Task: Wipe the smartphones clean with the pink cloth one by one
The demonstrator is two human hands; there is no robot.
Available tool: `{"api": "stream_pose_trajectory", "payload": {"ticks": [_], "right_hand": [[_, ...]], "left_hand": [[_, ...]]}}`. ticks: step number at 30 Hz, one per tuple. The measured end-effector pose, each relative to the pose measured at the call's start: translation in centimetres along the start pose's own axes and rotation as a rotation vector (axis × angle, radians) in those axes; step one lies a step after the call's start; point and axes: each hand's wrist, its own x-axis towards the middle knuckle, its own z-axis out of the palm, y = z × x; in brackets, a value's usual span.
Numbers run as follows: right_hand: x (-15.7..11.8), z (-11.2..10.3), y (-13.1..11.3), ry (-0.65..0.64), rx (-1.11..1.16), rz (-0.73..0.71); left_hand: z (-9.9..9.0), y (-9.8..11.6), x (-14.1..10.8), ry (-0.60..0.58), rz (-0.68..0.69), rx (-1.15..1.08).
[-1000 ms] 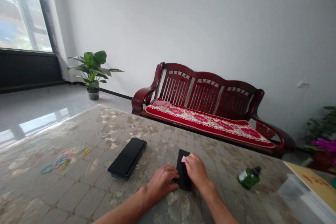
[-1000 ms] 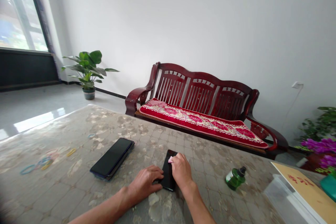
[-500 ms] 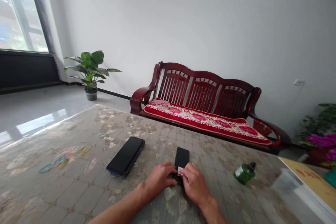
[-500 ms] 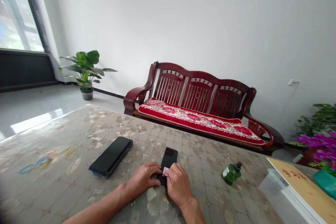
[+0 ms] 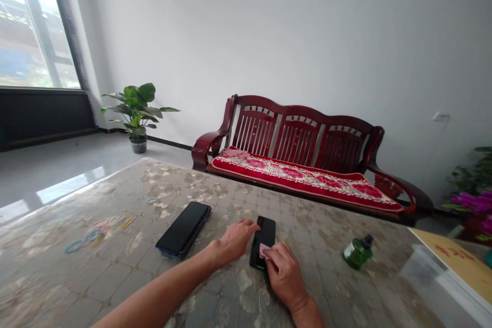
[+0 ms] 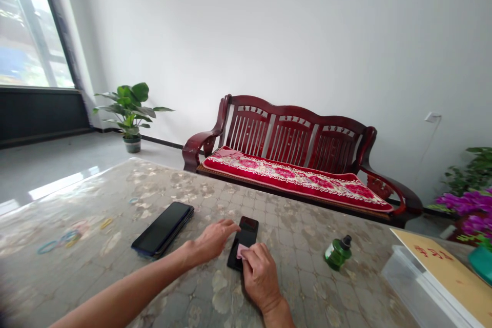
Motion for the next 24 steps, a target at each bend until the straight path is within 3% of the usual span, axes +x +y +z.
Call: {"api": "stream_pose_trajectory", "payload": {"ticks": [4,9,14,24], "right_hand": [[0.0,0.0,-0.1,-0.005,0.009,-0.002],[0.0,0.1,-0.2,-0.021,0.004,-0.018],[0.0,0.1,-0.2,-0.016,-0.009,-0.020],[-0.1,0.3,-0.1,0.008,-0.021,0.020]], "left_hand": [[-1.0,0.5,2.9,-0.058,0.190,0.216],[0.1,1.3,6.1,-0.059,0.335,0.270],[1.0,1.3,7.5,-0.131,0.294,0.240],[-0.3,-0.7,8.1,-0.288,0.125,0.307]]}}
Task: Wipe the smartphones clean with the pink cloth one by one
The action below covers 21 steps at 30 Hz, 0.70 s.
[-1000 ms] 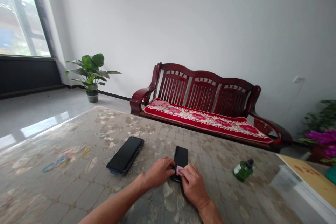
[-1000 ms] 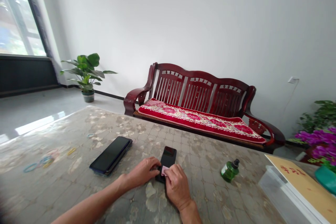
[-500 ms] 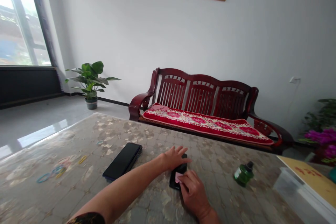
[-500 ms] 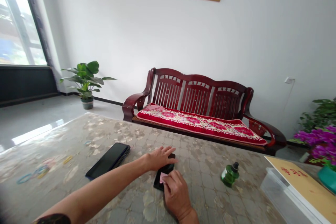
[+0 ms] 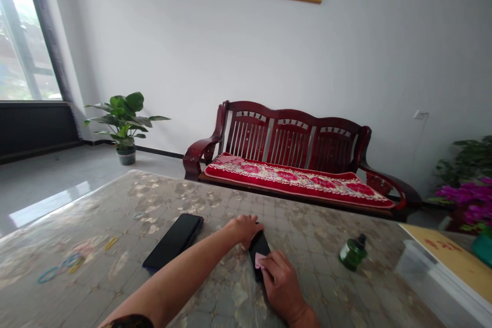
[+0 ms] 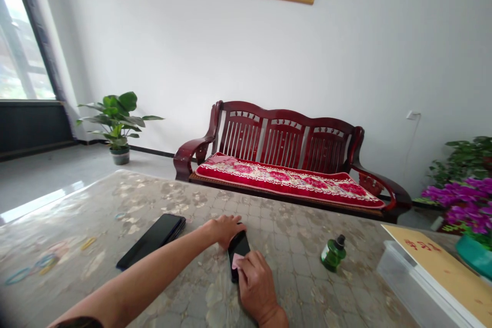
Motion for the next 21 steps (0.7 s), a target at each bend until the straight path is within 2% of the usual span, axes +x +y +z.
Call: {"api": "stream_pose_trajectory", "payload": {"ticks": [6,11,15,17,21], "right_hand": [[-0.2,0.2,1.1,0.070,-0.044,0.071],[-0.4,0.3,2.5,0.107,-0.106,0.136],[-0.5,0.4,3.3,0.057,-0.186,0.209],[-0.5,0.3,3.4,0.016,-0.224,0.240],[-0.1,0.1,2.1,-0.093,-0.279,0.284]], "left_hand": [[0.3,-0.3,-1.9,0.003,-0.149,-0.031],[1.8,0.1,-4.8,0.076,-0.195,-0.140],[3.5,-0.1,-6.9,0.158,-0.171,-0.357],[4.3,-0.2,-7.6,0.180,-0.202,-0.439],[5.5,-0.3,-8.1,0.221,-0.265,-0.513]]}}
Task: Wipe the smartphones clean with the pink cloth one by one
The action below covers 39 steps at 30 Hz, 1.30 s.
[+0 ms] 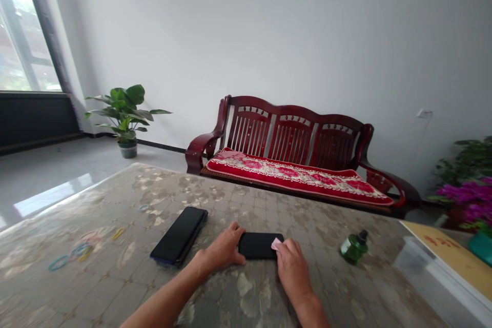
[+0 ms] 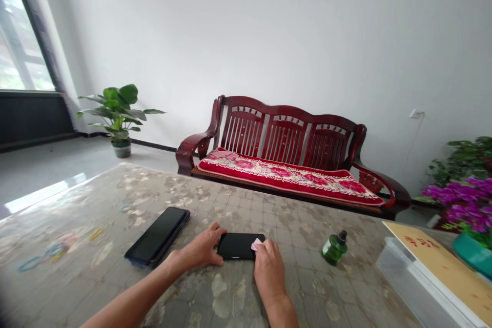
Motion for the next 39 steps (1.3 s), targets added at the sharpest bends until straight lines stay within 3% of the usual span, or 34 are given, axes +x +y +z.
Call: {"api": "stream_pose_trajectory", "payload": {"ticks": [6,14,21,29,36,39], "right_hand": [[0.0,-1.3,-2.6,-0.167,-0.013,-0.030],[2.5,-2.3,-0.9,-0.253,-0.114,0.114],[2.0,-1.5,-3.3,-0.264,-0.044,0.008],[4.3,-1.5,-1.0,-0.252,-0.172,0.102],[4.2,0.0,-3.6,-0.277,-0.120,0.018],[4.4,-0.4,-3.1,-0.298,-0.129,0.030]], "left_hand": [[0.6,-0.3,-0.2,0.040,-0.002,-0.077],[0.8,-0.2,-0.6,0.090,0.003,-0.082],[0.8,-0.1,-0.6,0.107,-0.003,-0.075],[0.6,0.1,-0.7,0.098,-0.016,-0.080],[0.5,0.2,-0.7,0.099,-0.011,-0.069],[0.5,0.2,-0.7,0.090,-0.021,-0.062]]}}
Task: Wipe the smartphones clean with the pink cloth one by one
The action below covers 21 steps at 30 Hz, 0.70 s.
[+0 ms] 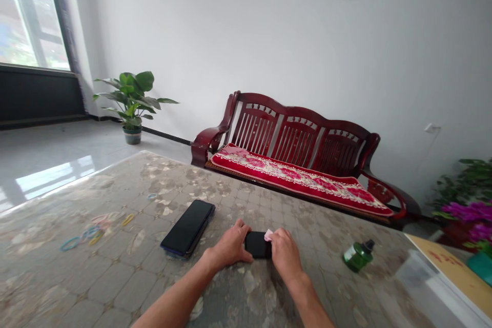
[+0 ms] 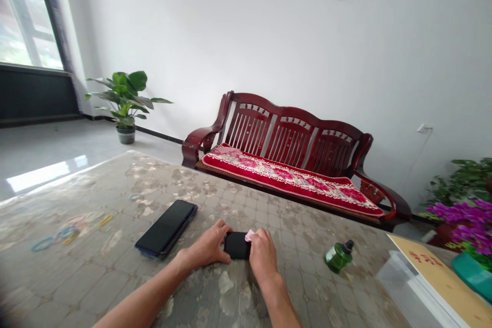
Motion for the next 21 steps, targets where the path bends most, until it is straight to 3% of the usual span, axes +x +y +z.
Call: {"api": "stream_pose_trajectory", "payload": {"ticks": [5,13,21], "right_hand": [[0.4,-0.8,1.5,0.009,-0.087,0.125],[0.2,0.2,-1.9,-0.001,0.035,-0.041],[0.9,-0.3,-2.6,-0.015,0.016,0.009]], "left_hand": [[0.0,0.0,0.1,-0.011,0.001,-0.028],[-0.1,0.2,0.0,0.005,-0.035,-0.050],[0.2,0.0,0.2,0.020,-0.034,-0.094]]}}
